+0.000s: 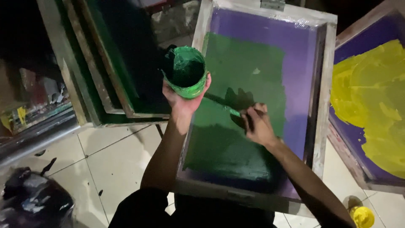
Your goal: The person uses a small brush to apply green paint onto a purple wooden frame, spreading it evenly across the surface. They hold a green paint container in one hand and repeatedly dip the brush to continue painting until the frame is mostly covered.
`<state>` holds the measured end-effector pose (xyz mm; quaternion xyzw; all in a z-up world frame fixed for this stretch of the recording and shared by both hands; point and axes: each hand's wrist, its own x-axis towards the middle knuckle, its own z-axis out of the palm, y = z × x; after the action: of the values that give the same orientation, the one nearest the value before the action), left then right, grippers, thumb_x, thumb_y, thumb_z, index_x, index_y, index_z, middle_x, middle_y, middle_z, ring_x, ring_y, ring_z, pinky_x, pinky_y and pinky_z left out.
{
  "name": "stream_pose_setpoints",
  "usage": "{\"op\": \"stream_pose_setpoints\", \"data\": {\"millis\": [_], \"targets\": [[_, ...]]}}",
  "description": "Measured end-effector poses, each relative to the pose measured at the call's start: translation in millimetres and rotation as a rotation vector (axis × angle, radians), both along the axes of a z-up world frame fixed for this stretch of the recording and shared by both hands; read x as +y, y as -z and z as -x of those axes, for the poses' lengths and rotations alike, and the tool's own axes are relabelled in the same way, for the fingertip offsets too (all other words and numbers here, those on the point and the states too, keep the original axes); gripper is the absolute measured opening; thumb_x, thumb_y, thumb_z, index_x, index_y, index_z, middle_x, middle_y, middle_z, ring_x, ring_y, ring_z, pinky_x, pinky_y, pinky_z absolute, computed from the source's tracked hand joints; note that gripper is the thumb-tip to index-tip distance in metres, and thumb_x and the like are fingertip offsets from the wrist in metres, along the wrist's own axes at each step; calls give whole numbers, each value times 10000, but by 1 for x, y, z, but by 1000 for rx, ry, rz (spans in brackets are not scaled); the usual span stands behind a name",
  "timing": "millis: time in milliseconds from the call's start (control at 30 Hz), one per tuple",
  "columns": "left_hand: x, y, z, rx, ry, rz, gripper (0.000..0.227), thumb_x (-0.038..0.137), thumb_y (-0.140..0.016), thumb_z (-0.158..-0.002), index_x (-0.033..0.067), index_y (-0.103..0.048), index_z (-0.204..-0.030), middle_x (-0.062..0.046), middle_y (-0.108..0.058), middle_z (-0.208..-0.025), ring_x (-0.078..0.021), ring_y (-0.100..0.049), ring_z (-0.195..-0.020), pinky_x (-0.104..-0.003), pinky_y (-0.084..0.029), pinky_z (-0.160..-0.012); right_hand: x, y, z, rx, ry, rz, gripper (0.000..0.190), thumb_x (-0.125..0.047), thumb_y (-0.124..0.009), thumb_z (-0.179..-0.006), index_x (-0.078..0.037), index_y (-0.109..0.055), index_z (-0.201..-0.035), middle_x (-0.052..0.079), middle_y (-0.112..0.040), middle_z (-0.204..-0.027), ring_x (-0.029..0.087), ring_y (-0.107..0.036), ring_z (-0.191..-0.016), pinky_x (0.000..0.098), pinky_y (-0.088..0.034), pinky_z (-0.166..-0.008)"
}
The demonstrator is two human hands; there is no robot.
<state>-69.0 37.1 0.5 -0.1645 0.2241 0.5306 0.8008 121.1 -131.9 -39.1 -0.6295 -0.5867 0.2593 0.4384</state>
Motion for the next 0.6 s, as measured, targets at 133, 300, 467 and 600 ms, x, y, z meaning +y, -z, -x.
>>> {"op": "stream_pose_setpoints", "data": {"millis": [133,300,467,600], "targets": [[2,2,-1,-5,32,5,612,630,-565,-797,68,-590,-1040,-297,-612,-1046,-558,-582,-982,-628,-473,-833,13,85,-31,-526,-43,-107,178,-81,-689,-714,-48,-554,-826,175,-518,-682,374,-495,-799,454,-361,-848],[-2,16,-8,-18,11,-96,712,740,-640,-737,167,-583,-1154,-241,-605,-1127,-499,-590,-1091,-600,-478,-866,3,89,-29,-660,-117,-81,341,-88,-746,-558,-50,-596,-863,181,-617,-665,363,-543,-853,491,-360,-883],[11,41,-16,-105,93,-194,581,623,-668,-776,148,-641,-1110,-238,-644,-1183,-520,-565,-1171,-668,-420,-985,-21,114,-34,-525,-265,-294,151,-116,-638,-794,-62,-505,-747,161,-486,-648,361,-484,-732,507,-347,-883],[21,65,-30,-60,76,-334,602,667,-701,-760,209,-679,-1150,-199,-671,-1239,-499,-559,-1232,-702,-350,-1070,-47,149,-38,-215,-325,-182,432,-263,-514,-1069,-92,-513,-673,131,-496,-670,332,-510,-766,474,-323,-995]]}}
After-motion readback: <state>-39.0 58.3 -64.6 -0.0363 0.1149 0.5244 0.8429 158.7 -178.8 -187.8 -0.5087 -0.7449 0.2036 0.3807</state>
